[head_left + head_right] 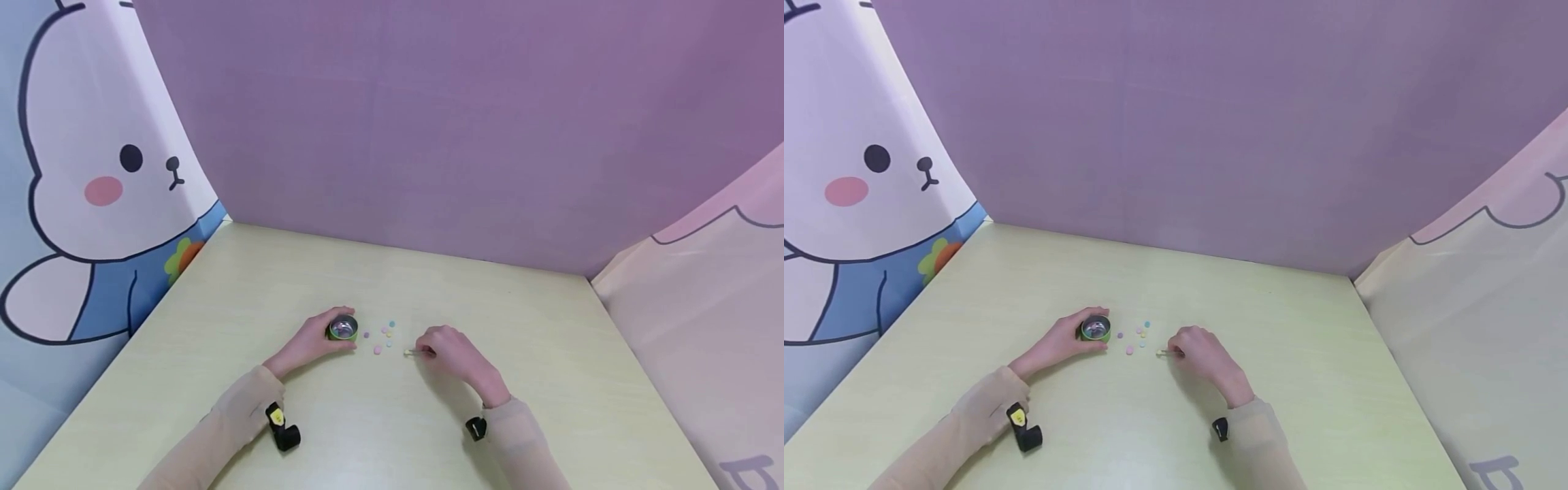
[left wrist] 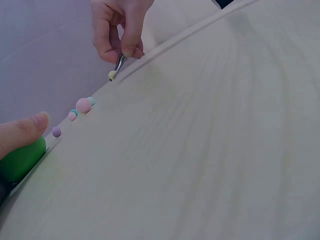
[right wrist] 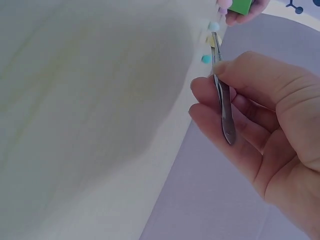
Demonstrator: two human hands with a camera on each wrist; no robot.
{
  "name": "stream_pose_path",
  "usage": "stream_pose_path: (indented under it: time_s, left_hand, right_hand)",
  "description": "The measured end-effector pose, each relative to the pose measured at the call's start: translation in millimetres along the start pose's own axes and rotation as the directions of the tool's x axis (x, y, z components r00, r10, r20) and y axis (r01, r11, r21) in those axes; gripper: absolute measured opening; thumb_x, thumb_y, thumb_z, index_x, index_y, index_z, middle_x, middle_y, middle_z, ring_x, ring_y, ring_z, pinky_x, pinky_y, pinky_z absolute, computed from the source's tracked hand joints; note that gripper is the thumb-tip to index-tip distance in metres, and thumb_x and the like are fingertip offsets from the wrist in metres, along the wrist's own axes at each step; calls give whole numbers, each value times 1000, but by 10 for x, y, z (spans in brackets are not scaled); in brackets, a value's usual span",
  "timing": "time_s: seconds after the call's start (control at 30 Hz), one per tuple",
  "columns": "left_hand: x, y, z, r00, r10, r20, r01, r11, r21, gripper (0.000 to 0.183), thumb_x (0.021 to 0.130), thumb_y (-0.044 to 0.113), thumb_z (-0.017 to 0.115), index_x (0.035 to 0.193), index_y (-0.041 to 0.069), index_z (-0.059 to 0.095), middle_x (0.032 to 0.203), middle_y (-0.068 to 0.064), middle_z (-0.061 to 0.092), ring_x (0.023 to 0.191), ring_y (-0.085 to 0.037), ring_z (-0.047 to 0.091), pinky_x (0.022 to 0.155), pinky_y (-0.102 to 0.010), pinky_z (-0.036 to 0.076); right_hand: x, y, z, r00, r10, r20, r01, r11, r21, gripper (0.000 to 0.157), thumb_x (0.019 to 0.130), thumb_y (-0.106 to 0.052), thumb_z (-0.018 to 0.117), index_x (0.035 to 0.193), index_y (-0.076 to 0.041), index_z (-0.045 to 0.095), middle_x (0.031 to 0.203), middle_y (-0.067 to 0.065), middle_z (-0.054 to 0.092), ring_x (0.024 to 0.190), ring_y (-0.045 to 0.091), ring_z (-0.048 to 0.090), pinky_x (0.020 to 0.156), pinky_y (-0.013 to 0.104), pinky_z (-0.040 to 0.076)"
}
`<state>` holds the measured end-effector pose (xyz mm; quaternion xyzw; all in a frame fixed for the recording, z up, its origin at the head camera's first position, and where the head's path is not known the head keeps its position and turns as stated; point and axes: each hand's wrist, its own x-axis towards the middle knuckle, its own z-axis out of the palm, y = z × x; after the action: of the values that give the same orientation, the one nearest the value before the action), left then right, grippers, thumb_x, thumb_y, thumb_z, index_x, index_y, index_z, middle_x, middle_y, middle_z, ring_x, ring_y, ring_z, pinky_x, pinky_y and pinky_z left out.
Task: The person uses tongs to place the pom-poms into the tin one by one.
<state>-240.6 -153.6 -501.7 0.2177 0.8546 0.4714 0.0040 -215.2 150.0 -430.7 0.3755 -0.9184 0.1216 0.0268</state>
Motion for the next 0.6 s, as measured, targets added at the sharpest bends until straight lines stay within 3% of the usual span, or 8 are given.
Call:
stream_pose_path:
  time_s: [0.37,0.6]
  left_hand:
    - [-9,10,-11,1000,-6,1,6,1000,2,73,78,28,84,141,7,51,144,-17,55,131,-37,55,113,-53,43]
    - [-16,13,3,1000,-8,0,8,1000,-4,74,78,28,84,140,7,52,144,-17,55,131,-37,54,113,-54,43]
  right_hand:
    - [175,-44,-56,998,-50,-28,50,999,15,28,76,11,59,64,-14,55,67,-4,54,64,3,36,59,13,32]
    - [273,-85,-85,993,-96,-64,98,995,27,27,75,12,57,65,-13,54,65,-5,43,64,3,32,58,14,25]
